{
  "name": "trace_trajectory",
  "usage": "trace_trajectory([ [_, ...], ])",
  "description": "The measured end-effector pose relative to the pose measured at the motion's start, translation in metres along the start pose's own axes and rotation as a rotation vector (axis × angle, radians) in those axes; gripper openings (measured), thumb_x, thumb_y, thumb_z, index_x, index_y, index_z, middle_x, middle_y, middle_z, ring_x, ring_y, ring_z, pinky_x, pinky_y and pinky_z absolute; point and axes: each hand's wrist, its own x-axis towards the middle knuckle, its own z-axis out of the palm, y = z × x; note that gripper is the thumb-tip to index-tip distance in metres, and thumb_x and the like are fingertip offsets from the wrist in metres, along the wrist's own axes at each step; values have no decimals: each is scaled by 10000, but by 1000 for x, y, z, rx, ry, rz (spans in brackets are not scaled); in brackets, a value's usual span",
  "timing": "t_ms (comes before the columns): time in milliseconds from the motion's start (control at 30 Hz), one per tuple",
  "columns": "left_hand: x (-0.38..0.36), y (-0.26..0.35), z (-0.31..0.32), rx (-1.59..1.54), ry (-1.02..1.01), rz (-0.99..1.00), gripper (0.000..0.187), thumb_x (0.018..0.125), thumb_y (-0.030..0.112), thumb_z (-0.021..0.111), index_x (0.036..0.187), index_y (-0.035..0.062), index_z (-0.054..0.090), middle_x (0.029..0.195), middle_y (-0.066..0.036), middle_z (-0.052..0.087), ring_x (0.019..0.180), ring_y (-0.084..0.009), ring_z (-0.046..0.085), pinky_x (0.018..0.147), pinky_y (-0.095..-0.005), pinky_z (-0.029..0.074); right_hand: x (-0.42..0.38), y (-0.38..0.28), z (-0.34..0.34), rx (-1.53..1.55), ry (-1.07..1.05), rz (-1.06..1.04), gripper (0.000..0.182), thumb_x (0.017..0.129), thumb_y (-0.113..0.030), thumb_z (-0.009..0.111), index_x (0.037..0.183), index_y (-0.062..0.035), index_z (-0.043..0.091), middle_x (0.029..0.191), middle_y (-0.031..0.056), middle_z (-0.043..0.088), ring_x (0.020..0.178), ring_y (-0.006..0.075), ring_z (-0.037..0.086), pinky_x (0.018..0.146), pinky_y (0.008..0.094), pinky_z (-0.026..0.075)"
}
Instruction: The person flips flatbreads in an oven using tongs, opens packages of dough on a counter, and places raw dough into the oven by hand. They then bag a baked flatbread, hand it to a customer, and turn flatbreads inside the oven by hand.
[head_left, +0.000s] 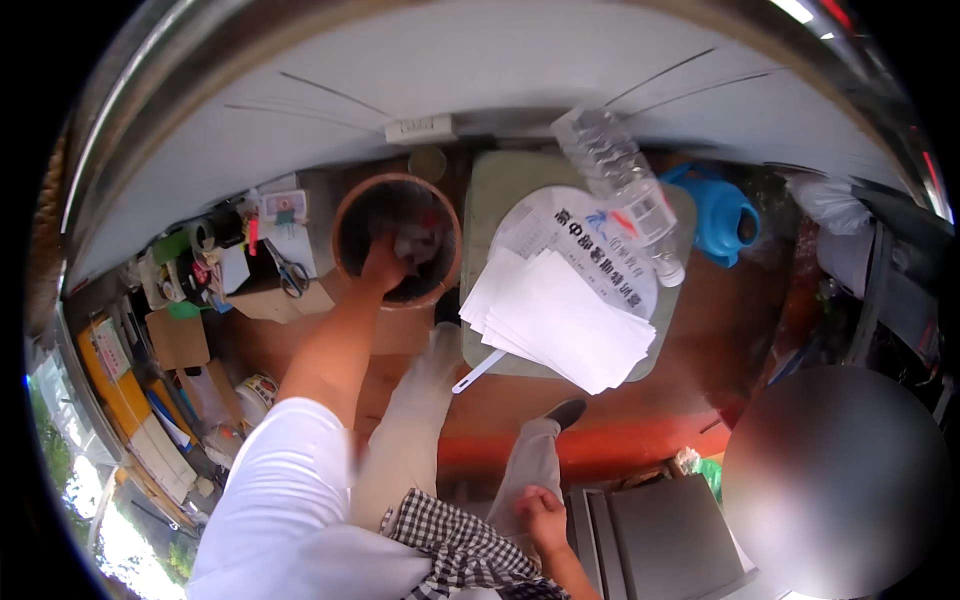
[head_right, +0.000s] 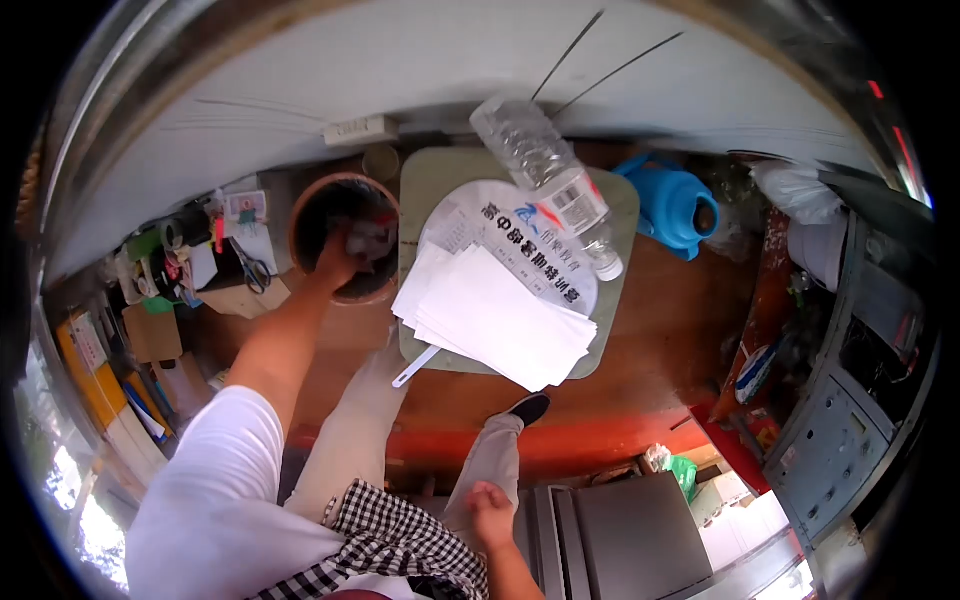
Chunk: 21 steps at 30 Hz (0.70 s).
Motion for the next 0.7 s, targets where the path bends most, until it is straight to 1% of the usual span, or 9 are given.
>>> trace_trajectory([
  [33, -13, 9, -14, 28, 145, -4, 788, 802, 232, 690, 1504, 92, 359, 1534, -229, 348, 1389, -423, 373, 1167, -436, 317, -3, -2, -2, 4, 7, -32, 239, 953, -206, 651, 1064, 5, 657, 849, 51, 680, 770, 134, 640, 724, 262, 518],
  [133, -53, 37, -65, -32, 132, -170, 735, 805, 232, 713, 1457, 55, 423, 1416, -264, 486, 1341, -418, 437, 1157, -441, 332, -14, 1, -12, 67, 10, -97, 240, 939, -177, 662, 1083, 14, 648, 875, 78, 689, 762, 161, 656, 713, 291, 542],
  [233, -111, 91, -116, -353, 173, -338, 629, 824, 238, 729, 1372, 10, 524, 1285, -219, 600, 1185, -342, 587, 1019, -410, 461, -24, 1, -28, 131, -50, -177, 200, 947, -145, 644, 1082, 2, 648, 911, 109, 692, 789, 206, 688, 697, 345, 584],
  [267, -132, 112, -135, -397, 167, -340, 613, 824, 234, 736, 1356, 1, 538, 1225, -206, 638, 1143, -317, 617, 992, -401, 476, -31, -3, -31, 153, -72, -195, 204, 956, -152, 630, 1079, 11, 644, 879, 96, 687, 753, 176, 664, 684, 284, 558],
  [300, -152, 113, -136, -358, 200, -371, 604, 826, 233, 737, 1348, -2, 544, 1236, -200, 645, 1155, -334, 613, 992, -403, 476, 24, 45, -49, -66, -46, -634, 213, 957, -193, 620, 1090, -27, 639, 906, 69, 691, 750, 163, 656, 668, 315, 552],
  [400, -218, 132, -145, -373, 234, -407, 561, 835, 241, 739, 1313, -1, 574, 1305, -214, 612, 1222, -348, 584, 1027, -400, 463, -33, 10, -69, 34, -86, -400, 173, 955, -146, 599, 1054, -14, 652, 839, 83, 681, 690, 143, 629, 650, 299, 545],
  [500, -283, 146, -145, -417, 203, -422, 557, 832, 253, 746, 1299, -6, 586, 1322, -215, 606, 1247, -342, 574, 1049, -397, 455, -74, 2, -105, 138, -128, -539, 173, 959, -177, 598, 1055, -49, 664, 854, 85, 690, 727, 172, 637, 686, 328, 541],
  [600, -333, 158, -132, -430, 157, -419, 544, 815, 239, 757, 1265, -25, 605, 1268, -217, 635, 1186, -307, 611, 1013, -389, 473, -63, 15, -158, 290, -149, -479, 209, 961, -152, 627, 1083, 17, 633, 867, 96, 681, 743, 174, 659, 675, 281, 557],
  [700, -353, 168, -111, -452, 50, -423, 504, 769, 217, 773, 1187, -36, 651, 1128, -179, 696, 1053, -253, 663, 927, -368, 517, -148, 2, -208, 348, -10, -517, 185, 960, -154, 610, 1070, -11, 652, 907, 86, 679, 775, 154, 659, 676, 282, 556],
])
